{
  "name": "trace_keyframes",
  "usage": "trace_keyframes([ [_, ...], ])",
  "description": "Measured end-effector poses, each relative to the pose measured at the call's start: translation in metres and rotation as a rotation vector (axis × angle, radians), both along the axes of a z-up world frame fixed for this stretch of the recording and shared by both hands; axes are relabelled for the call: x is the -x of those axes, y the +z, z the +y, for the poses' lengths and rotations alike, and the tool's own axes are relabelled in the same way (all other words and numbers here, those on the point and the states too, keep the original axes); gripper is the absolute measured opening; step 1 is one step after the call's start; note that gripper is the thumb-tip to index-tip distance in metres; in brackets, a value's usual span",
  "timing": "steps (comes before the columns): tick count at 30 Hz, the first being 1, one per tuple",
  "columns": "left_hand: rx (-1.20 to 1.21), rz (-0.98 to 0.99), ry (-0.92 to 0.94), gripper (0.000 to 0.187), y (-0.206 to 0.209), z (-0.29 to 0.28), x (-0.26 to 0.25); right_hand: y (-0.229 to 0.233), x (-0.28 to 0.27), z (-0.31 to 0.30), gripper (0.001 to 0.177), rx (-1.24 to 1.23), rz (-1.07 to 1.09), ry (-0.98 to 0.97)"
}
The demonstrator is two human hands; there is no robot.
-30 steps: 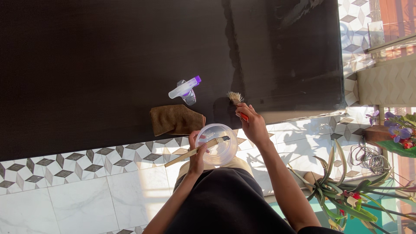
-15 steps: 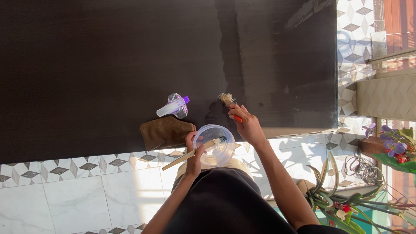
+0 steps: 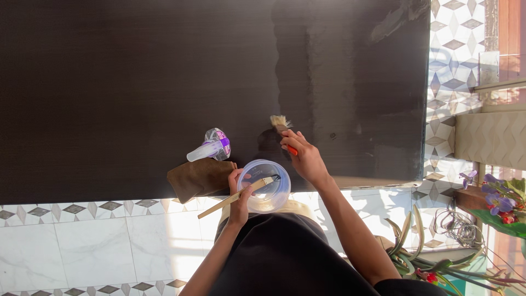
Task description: The person paints a black table with a brush, dipping the brush into a plastic container of liquid and applying it to the surface in long strokes.
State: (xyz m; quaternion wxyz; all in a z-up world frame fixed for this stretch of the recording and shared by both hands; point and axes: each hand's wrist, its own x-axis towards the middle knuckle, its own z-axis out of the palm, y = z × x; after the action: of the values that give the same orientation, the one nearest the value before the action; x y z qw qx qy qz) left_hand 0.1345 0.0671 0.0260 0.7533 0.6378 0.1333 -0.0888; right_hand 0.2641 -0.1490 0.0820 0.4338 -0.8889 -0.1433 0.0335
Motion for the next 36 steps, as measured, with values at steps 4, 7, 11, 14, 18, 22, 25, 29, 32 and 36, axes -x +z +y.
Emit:
trace_keyframes([
  [4, 0.012, 0.028, 0.008, 0.051, 0.000, -0.006, -0.004, 0.008, -0.001, 0.000, 0.020, -0.075, 0.084, 0.147],
  [7, 0.007, -0.008, 0.002, 0.050, 0.000, -0.006, -0.006, 0.012, 0.002, -0.012, 0.025, -0.035, 0.142, 0.106],
  [11, 0.018, 0.009, -0.011, 0.050, 0.002, 0.002, -0.009, 0.007, -0.008, -0.005, 0.017, 0.045, 0.048, -0.019],
  [14, 0.025, 0.029, -0.031, 0.051, 0.001, 0.003, -0.016, 0.003, -0.018, 0.010, 0.019, 0.023, -0.015, -0.004],
  [18, 0.052, 0.051, -0.095, 0.054, 0.001, 0.011, -0.020, 0.009, -0.008, 0.018, 0.020, -0.052, 0.054, 0.122],
  [22, 0.048, 0.051, -0.129, 0.055, -0.003, 0.020, -0.023, 0.015, -0.005, 0.013, 0.020, 0.023, 0.065, -0.002],
  [25, 0.028, 0.037, -0.149, 0.057, -0.009, 0.024, -0.025, 0.014, -0.018, 0.015, 0.018, 0.063, -0.002, -0.090],
  [29, 0.059, 0.027, -0.183, 0.059, -0.015, 0.025, -0.033, 0.010, -0.040, 0.032, 0.017, -0.021, 0.040, -0.084],
  [32, 0.079, 0.041, -0.239, 0.061, -0.016, 0.021, -0.041, 0.012, -0.041, 0.031, 0.016, -0.063, 0.099, -0.020],
  [36, 0.095, 0.042, -0.224, 0.063, -0.017, 0.017, -0.059, 0.015, -0.044, 0.017, 0.017, -0.034, 0.073, -0.037],
])
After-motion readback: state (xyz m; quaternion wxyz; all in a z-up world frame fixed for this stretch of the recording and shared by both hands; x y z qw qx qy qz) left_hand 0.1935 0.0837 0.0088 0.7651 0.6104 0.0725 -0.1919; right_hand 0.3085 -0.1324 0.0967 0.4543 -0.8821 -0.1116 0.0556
